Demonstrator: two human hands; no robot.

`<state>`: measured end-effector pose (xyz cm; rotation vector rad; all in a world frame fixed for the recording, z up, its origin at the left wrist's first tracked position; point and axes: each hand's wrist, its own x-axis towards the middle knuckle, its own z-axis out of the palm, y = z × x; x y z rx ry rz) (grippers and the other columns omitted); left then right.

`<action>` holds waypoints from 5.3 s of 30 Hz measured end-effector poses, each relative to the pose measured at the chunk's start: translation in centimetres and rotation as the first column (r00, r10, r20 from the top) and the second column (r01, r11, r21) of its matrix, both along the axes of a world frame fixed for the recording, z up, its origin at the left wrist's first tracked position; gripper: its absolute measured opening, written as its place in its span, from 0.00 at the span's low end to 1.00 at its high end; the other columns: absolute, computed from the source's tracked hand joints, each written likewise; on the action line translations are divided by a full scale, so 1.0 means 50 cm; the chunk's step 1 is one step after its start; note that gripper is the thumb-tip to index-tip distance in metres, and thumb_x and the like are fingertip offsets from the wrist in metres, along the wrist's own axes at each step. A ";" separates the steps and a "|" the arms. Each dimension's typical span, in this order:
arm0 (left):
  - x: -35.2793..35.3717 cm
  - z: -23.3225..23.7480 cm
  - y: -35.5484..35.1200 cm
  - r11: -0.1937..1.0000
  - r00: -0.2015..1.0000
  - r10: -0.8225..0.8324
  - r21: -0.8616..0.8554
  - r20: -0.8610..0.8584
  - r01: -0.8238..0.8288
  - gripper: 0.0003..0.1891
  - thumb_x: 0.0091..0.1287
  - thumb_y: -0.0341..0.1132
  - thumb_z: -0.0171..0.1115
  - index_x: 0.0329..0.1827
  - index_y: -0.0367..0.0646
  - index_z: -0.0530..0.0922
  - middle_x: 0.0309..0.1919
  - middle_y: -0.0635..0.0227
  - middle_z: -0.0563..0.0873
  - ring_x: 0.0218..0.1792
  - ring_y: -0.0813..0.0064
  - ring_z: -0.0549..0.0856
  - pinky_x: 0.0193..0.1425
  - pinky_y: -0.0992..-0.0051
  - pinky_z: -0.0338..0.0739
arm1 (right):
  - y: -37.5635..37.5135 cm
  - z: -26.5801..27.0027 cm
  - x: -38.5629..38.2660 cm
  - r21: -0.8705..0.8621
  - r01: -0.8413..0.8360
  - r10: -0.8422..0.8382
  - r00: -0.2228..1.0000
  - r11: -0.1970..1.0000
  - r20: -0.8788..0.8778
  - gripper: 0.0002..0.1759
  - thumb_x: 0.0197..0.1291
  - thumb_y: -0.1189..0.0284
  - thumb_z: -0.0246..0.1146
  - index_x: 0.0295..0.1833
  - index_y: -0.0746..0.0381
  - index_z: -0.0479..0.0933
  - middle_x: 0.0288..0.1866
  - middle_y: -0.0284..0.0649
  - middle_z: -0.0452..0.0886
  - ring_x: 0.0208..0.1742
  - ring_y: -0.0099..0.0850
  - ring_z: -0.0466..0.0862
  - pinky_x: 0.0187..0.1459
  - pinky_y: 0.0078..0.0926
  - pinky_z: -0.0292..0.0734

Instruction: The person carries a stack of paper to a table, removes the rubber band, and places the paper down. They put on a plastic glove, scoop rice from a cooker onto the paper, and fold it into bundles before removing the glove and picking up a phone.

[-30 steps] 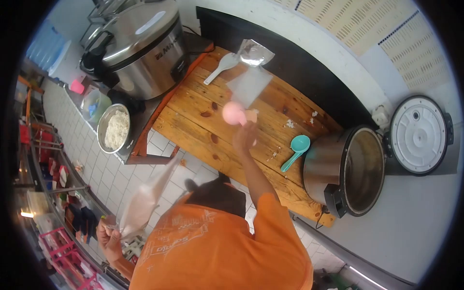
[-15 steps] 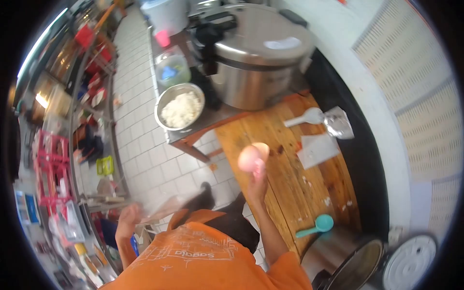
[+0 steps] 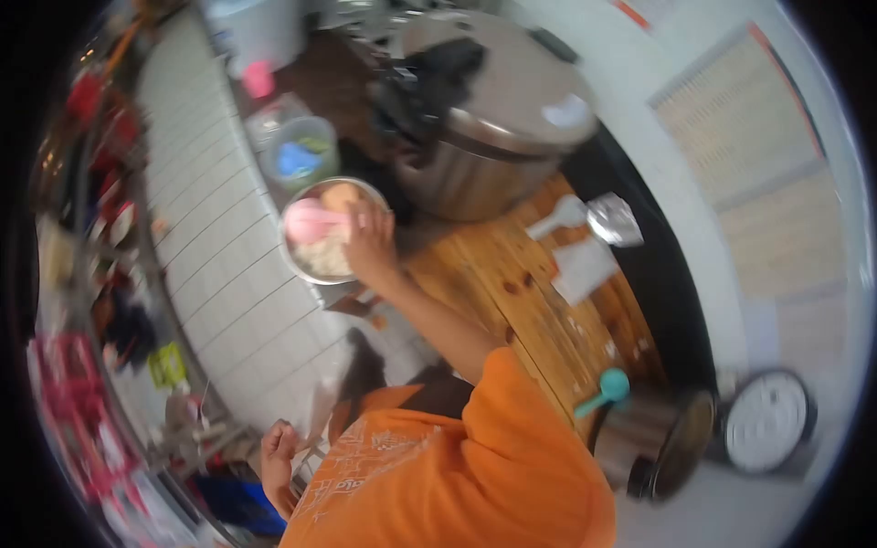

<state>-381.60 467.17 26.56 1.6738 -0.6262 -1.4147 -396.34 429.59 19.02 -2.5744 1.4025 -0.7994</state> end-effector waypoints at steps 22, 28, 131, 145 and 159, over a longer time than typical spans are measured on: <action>-0.222 -0.011 -0.274 0.751 0.770 -0.615 0.425 0.171 0.505 0.17 0.69 0.37 0.58 0.24 0.33 0.73 0.16 0.72 0.68 0.24 0.84 0.65 0.27 0.72 0.60 | 0.188 -0.300 -1.200 0.050 0.932 -0.875 -0.317 -0.359 -0.367 0.20 0.67 0.55 0.59 0.47 0.62 0.83 0.41 0.44 0.87 0.39 0.43 0.88 0.40 0.44 0.82; -0.297 0.005 -0.345 0.653 0.685 -0.712 0.505 0.154 0.565 0.18 0.69 0.40 0.58 0.28 0.31 0.75 0.16 0.61 0.71 0.23 0.78 0.68 0.28 0.68 0.64 | 0.187 -0.178 -1.157 -0.232 0.907 -0.935 -0.323 -0.351 0.148 0.18 0.58 0.73 0.62 0.54 0.68 0.79 0.47 0.52 0.82 0.48 0.46 0.83 0.54 0.40 0.77; -0.255 0.323 -0.436 0.583 0.759 -0.194 -0.549 0.622 0.599 0.30 0.66 0.48 0.64 0.67 0.38 0.74 0.54 0.49 0.83 0.54 0.50 0.80 0.58 0.59 0.76 | 0.205 0.348 -0.492 0.444 -0.334 -0.403 0.187 0.831 0.896 0.38 0.64 0.58 0.69 0.71 0.68 0.65 0.64 0.46 0.76 0.61 0.36 0.79 0.61 0.35 0.75; -0.258 0.242 -0.586 0.898 0.987 -0.049 -0.425 0.155 0.111 0.24 0.78 0.50 0.54 0.58 0.35 0.80 0.47 0.65 0.87 0.45 0.79 0.83 0.52 0.79 0.76 | 0.249 0.283 -0.601 0.162 -0.516 -0.417 -0.428 0.841 0.802 0.23 0.59 0.69 0.50 0.55 0.73 0.76 0.46 0.48 0.84 0.44 0.36 0.86 0.48 0.30 0.83; -0.252 0.218 -0.589 0.901 0.998 0.041 -0.429 -0.052 -0.059 0.22 0.77 0.48 0.56 0.55 0.33 0.80 0.49 0.65 0.84 0.51 0.78 0.80 0.59 0.78 0.71 | 0.236 0.293 -0.626 0.343 -0.525 -0.381 0.039 0.779 0.924 0.29 0.57 0.74 0.60 0.66 0.69 0.70 0.57 0.43 0.81 0.55 0.31 0.82 0.58 0.29 0.77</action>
